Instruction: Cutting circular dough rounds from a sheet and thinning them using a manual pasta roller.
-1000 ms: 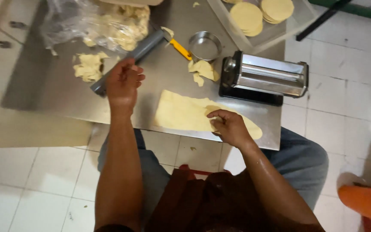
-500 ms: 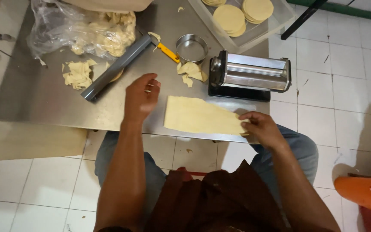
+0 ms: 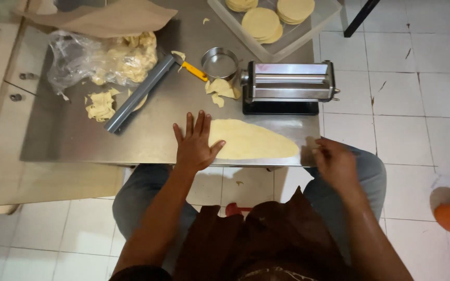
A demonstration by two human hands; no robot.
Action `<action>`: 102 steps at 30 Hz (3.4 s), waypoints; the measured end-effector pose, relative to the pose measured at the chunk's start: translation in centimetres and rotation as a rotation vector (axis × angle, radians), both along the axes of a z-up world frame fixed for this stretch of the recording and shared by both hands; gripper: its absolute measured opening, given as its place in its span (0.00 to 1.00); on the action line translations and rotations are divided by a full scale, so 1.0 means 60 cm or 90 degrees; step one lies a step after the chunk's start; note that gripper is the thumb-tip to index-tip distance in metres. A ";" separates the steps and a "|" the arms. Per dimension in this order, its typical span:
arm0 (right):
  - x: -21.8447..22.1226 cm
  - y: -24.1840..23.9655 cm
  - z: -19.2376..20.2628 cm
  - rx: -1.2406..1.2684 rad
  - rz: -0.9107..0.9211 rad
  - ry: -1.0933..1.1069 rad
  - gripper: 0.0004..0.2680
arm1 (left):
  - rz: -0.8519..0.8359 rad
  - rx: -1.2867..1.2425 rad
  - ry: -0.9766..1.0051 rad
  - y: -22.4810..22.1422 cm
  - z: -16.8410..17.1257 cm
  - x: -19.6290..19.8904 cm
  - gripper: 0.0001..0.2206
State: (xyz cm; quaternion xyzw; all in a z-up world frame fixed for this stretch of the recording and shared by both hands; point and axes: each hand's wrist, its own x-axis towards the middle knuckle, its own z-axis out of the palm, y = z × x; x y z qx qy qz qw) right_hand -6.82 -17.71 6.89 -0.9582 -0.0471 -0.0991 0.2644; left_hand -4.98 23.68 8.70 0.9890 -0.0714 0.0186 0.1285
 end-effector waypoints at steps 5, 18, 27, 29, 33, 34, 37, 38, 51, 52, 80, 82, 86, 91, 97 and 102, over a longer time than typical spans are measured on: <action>0.013 0.060 0.003 -0.024 0.068 -0.076 0.18 | 0.006 0.156 0.151 -0.004 0.024 0.014 0.42; 0.173 0.401 0.133 -0.141 0.389 -0.050 0.15 | 0.368 -0.689 -0.326 0.127 0.078 0.138 0.19; 0.475 0.660 0.000 -0.284 0.241 0.154 0.17 | 0.367 -0.768 -0.475 0.171 0.025 0.179 0.20; 0.493 0.678 0.008 -0.349 0.173 0.116 0.16 | 0.351 -0.738 -0.493 0.159 0.049 0.163 0.18; 0.439 0.675 0.150 -0.313 0.173 0.181 0.14 | 0.258 -0.749 -0.501 0.153 0.081 0.141 0.17; 0.424 0.671 0.183 -0.400 0.178 0.192 0.12 | 0.285 -0.734 -0.486 0.147 0.082 0.141 0.16; 0.361 0.629 0.297 -0.478 0.161 0.207 0.12 | 0.271 -0.686 -0.481 0.128 0.091 0.138 0.13; 0.337 0.609 0.334 -0.469 0.154 0.210 0.14 | 0.241 -0.646 -0.495 0.118 0.093 0.137 0.11; -0.116 0.159 0.220 0.037 0.045 0.312 0.17 | -0.300 -0.302 -0.199 -0.127 0.027 0.044 0.15; -0.131 0.169 0.222 -0.001 0.051 0.335 0.22 | -0.331 -0.250 -0.129 -0.141 0.014 0.042 0.18; -0.104 0.256 0.229 -0.349 0.206 0.521 0.28 | -0.206 -0.118 0.070 -0.128 -0.006 0.084 0.25; -0.167 0.233 0.233 -0.194 0.238 0.506 0.19 | -0.231 -0.138 0.105 -0.133 0.031 0.071 0.25; -0.283 0.116 0.098 -0.055 0.470 0.066 0.26 | -0.310 -0.141 0.121 -0.180 0.031 0.059 0.26; -0.290 0.109 0.156 -0.071 0.358 0.425 0.24 | -0.360 -0.109 0.040 -0.249 -0.007 0.058 0.20; -0.261 0.106 0.160 -0.027 0.311 0.584 0.26 | -0.373 -0.138 -0.069 -0.304 -0.084 0.067 0.05; -0.209 0.113 0.183 -0.054 0.352 0.632 0.26 | -0.298 -0.156 -0.092 -0.288 -0.046 0.096 0.10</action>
